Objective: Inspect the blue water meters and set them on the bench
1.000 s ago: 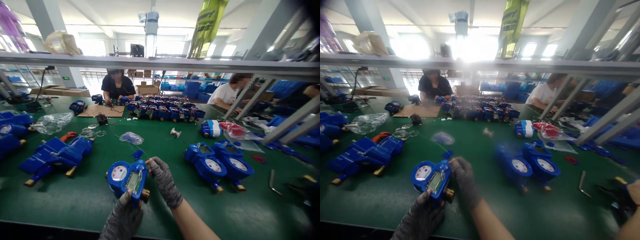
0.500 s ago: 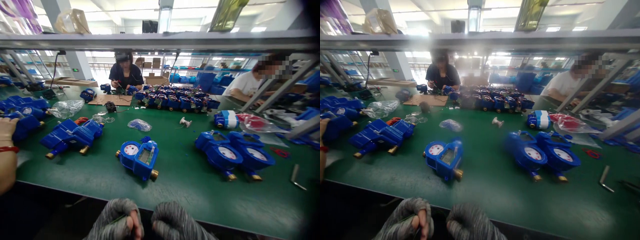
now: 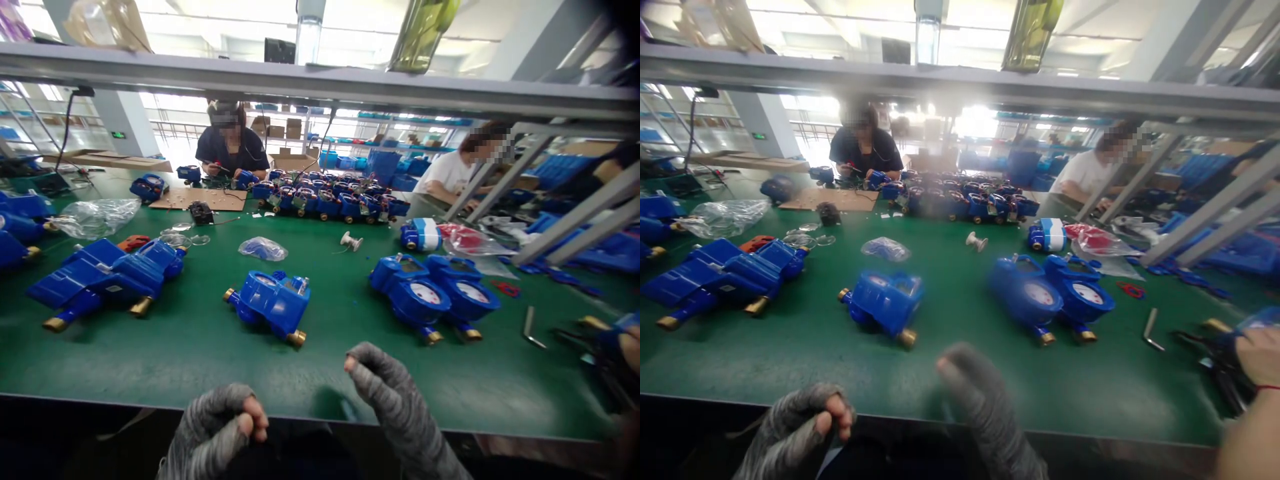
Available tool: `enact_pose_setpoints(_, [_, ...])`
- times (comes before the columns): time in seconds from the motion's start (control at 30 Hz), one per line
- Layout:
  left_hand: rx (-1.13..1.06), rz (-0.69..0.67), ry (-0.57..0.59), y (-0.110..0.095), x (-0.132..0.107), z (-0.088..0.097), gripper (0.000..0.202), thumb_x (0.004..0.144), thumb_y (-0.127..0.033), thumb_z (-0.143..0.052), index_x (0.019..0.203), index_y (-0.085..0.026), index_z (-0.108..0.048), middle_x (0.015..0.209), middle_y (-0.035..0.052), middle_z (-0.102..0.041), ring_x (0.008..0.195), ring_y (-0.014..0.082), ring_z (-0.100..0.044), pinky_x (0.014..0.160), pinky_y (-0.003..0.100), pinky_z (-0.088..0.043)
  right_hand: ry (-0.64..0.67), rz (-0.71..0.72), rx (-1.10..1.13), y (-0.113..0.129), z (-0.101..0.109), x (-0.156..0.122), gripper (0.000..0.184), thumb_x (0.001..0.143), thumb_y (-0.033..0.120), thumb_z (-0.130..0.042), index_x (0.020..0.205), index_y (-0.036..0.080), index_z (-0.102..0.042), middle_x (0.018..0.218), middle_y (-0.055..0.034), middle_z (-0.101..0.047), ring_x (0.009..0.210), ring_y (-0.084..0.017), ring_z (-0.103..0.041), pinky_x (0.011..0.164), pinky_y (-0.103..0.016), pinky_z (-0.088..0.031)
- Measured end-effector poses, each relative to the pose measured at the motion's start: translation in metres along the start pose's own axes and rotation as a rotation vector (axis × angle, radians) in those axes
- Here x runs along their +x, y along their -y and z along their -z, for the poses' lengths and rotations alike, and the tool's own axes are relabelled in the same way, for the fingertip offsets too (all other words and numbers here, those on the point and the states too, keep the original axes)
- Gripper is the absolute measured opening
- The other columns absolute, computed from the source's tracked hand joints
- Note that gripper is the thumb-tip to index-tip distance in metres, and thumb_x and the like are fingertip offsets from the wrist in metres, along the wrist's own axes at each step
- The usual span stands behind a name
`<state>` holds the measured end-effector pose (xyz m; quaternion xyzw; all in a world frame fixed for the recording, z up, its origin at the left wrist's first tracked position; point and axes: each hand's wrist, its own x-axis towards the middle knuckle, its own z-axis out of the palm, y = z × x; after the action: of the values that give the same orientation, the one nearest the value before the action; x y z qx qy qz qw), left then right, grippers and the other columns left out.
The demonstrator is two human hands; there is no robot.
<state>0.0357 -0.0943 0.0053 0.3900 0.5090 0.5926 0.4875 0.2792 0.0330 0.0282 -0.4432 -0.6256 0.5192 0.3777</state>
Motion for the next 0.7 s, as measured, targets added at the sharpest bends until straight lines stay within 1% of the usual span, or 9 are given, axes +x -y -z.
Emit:
enact_pose_setpoints(0.07, [0.305, -0.264, -0.135, -0.013, 0.028, 0.011, 0.018, 0.087, -0.034, -0.067, 0.104, -0.028, -0.069, 0.095, 0.0018, -0.074, 0.090, 0.0187, -0.070, 0.081, 0.030, -0.056, -0.069, 0.026, -0.004, -0.006, 0.017, 0.009, 0.032, 0.075, 0.052, -0.072, 0.084, 0.022, -0.071, 0.066, -0.0031, -0.062, 0.060, -0.017, -0.057, 0.052, -0.028, -0.049])
enact_pose_setpoints(0.1, [0.498, -0.446, -0.207, -0.021, 0.047, 0.016, 0.028, 0.087, -0.030, -0.067, 0.115, -0.029, -0.066, 0.111, 0.0029, -0.072, 0.103, 0.0205, -0.067, 0.093, 0.034, -0.053, -0.106, 0.049, -0.007, -0.006, 0.023, 0.013, 0.030, 0.074, 0.051, -0.073, 0.083, 0.022, -0.071, 0.066, -0.0032, -0.062, 0.058, -0.017, -0.056, 0.051, -0.028, -0.048])
enact_pose_setpoints(0.17, [0.838, -0.809, -0.220, -0.036, 0.089, 0.022, 0.042, 0.088, -0.027, -0.065, 0.129, -0.026, -0.058, 0.130, 0.0076, -0.064, 0.123, 0.0255, -0.057, 0.107, 0.046, -0.044, -0.173, 0.103, -0.013, -0.004, 0.028, 0.017, 0.026, 0.072, 0.047, -0.074, 0.081, 0.022, -0.071, 0.071, -0.0039, -0.065, 0.058, -0.017, -0.056, 0.051, -0.028, -0.049])
enact_pose_setpoints(0.23, [1.128, -0.932, -0.167, -0.043, 0.127, 0.025, 0.053, 0.089, -0.030, -0.064, 0.139, -0.022, -0.048, 0.142, 0.0129, -0.054, 0.137, 0.0322, -0.042, 0.112, 0.058, -0.035, -0.216, 0.138, -0.016, 0.002, 0.025, 0.017, 0.025, 0.070, 0.045, -0.076, 0.077, 0.022, -0.071, 0.074, -0.0042, -0.068, 0.058, -0.016, -0.057, 0.051, -0.028, -0.050])
enact_pose_setpoints(0.3, [1.195, -0.951, -0.100, -0.041, 0.148, 0.028, 0.048, 0.085, -0.033, -0.069, 0.130, -0.024, -0.056, 0.134, 0.0102, -0.060, 0.132, 0.0337, -0.047, 0.112, 0.062, -0.033, -0.232, 0.138, -0.018, 0.009, 0.020, 0.015, 0.026, 0.069, 0.045, -0.077, 0.073, 0.021, -0.069, 0.074, -0.0041, -0.068, 0.058, -0.017, -0.059, 0.050, -0.027, -0.051])
enact_pose_setpoints(0.37, [1.196, -0.949, -0.093, -0.031, 0.149, 0.033, 0.043, 0.080, -0.034, -0.074, 0.120, -0.024, -0.061, 0.124, 0.0092, -0.064, 0.123, 0.0330, -0.054, 0.108, 0.060, -0.039, -0.238, 0.137, -0.039, 0.013, 0.016, 0.011, 0.027, 0.065, 0.043, -0.080, 0.069, 0.020, -0.068, 0.072, -0.0040, -0.069, 0.062, -0.018, -0.063, 0.052, -0.026, -0.053])
enact_pose_setpoints(0.5, [1.151, -0.976, -0.230, -0.004, 0.114, 0.040, 0.043, 0.078, -0.032, -0.077, 0.115, -0.021, -0.059, 0.121, 0.0121, -0.059, 0.118, 0.0312, -0.055, 0.100, 0.054, -0.049, -0.209, 0.188, -0.140, 0.007, 0.008, -0.001, 0.025, 0.060, 0.035, -0.084, 0.071, 0.020, -0.068, 0.069, -0.0032, -0.070, 0.065, -0.021, -0.067, 0.057, -0.028, -0.057])
enact_pose_setpoints(0.6, [1.120, -0.979, -0.321, 0.010, 0.093, 0.037, 0.044, 0.077, -0.025, -0.077, 0.116, -0.020, -0.056, 0.122, 0.0128, -0.056, 0.121, 0.0314, -0.052, 0.099, 0.053, -0.050, -0.219, 0.305, -0.232, 0.003, -0.006, -0.010, 0.020, 0.066, 0.031, -0.080, 0.077, 0.022, -0.067, 0.070, -0.0016, -0.070, 0.060, -0.018, -0.064, 0.057, -0.027, -0.056])
enact_pose_setpoints(0.7, [1.097, -0.970, -0.379, 0.014, 0.089, 0.029, 0.046, 0.076, -0.022, -0.078, 0.116, -0.020, -0.056, 0.121, 0.0125, -0.055, 0.121, 0.0317, -0.052, 0.100, 0.053, -0.049, -0.231, 0.451, -0.405, 0.011, -0.025, -0.013, 0.011, 0.073, 0.028, -0.071, 0.073, 0.022, -0.062, 0.066, -0.0003, -0.066, 0.057, -0.015, -0.060, 0.056, -0.026, -0.052])
